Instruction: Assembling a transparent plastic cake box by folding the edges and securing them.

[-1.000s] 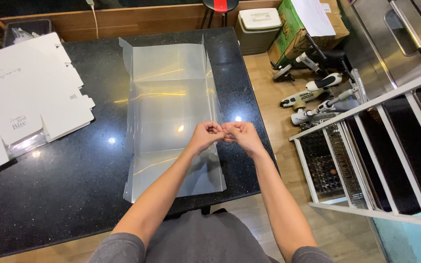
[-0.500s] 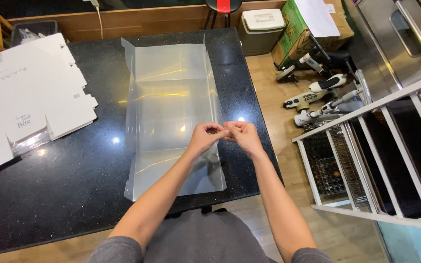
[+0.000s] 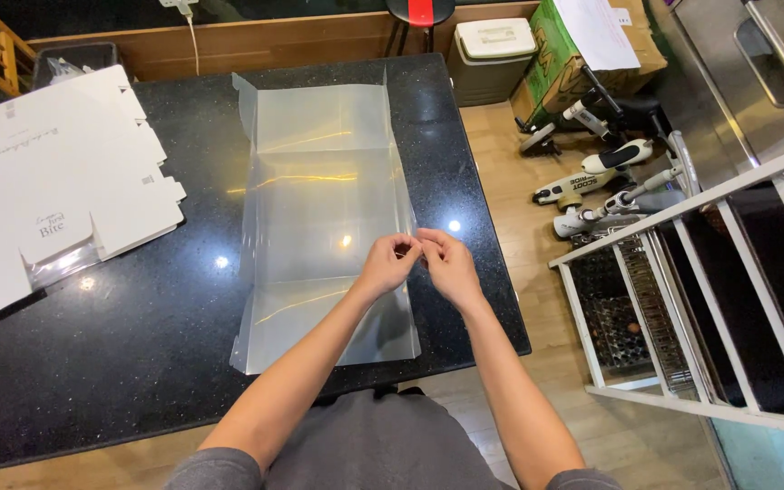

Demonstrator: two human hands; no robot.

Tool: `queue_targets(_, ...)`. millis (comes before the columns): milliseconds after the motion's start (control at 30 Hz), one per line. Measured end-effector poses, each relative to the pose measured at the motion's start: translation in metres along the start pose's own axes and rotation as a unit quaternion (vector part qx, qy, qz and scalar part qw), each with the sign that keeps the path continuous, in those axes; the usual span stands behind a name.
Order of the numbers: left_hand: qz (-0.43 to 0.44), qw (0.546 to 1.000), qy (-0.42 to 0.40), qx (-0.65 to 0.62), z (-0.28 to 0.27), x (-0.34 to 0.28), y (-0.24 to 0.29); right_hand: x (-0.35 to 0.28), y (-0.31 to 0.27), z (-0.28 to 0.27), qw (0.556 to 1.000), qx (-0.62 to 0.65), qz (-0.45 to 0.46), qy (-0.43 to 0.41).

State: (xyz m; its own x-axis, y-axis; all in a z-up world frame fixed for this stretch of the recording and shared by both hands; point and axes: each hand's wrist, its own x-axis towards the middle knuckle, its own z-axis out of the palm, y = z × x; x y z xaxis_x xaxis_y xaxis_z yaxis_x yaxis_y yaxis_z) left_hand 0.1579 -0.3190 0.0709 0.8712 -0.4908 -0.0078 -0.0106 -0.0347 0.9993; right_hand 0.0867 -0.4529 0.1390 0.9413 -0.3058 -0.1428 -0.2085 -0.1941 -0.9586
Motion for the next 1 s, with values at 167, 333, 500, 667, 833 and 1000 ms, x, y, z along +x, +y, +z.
queue_targets(167, 0.02, 0.992, 0.035, 0.122, 0.001, -0.008, 0.017, 0.0, 0.011, 0.003, 0.995, -0.037, -0.078, 0.058)
queue_targets(333, 0.079, 0.992, 0.04, 0.091, 0.004, -0.007, 0.0, -0.007, -0.008, 0.004, 0.979, -0.126, -0.084, 0.14)
queue_targets(500, 0.039, 0.998, 0.046, 0.005, 0.007, -0.007, 0.003, -0.006, -0.017, 0.007, 0.944, -0.235, -0.131, 0.191)
queue_targets(667, 0.005, 0.996, 0.064, -0.056, 0.008, -0.006, 0.008, 0.012, -0.002, -0.002, 0.956, -0.223, -0.048, 0.185)
queue_targets(833, 0.02, 0.994, 0.069, -0.082, 0.013, 0.007, -0.015, 0.022, 0.019, -0.001, 0.958, -0.211, -0.052, 0.186)
queue_targets(1000, -0.011, 0.978, 0.08, -0.193, 0.015, 0.017, -0.031, 0.013, 0.026, 0.01, 0.95, -0.195, -0.112, 0.219)
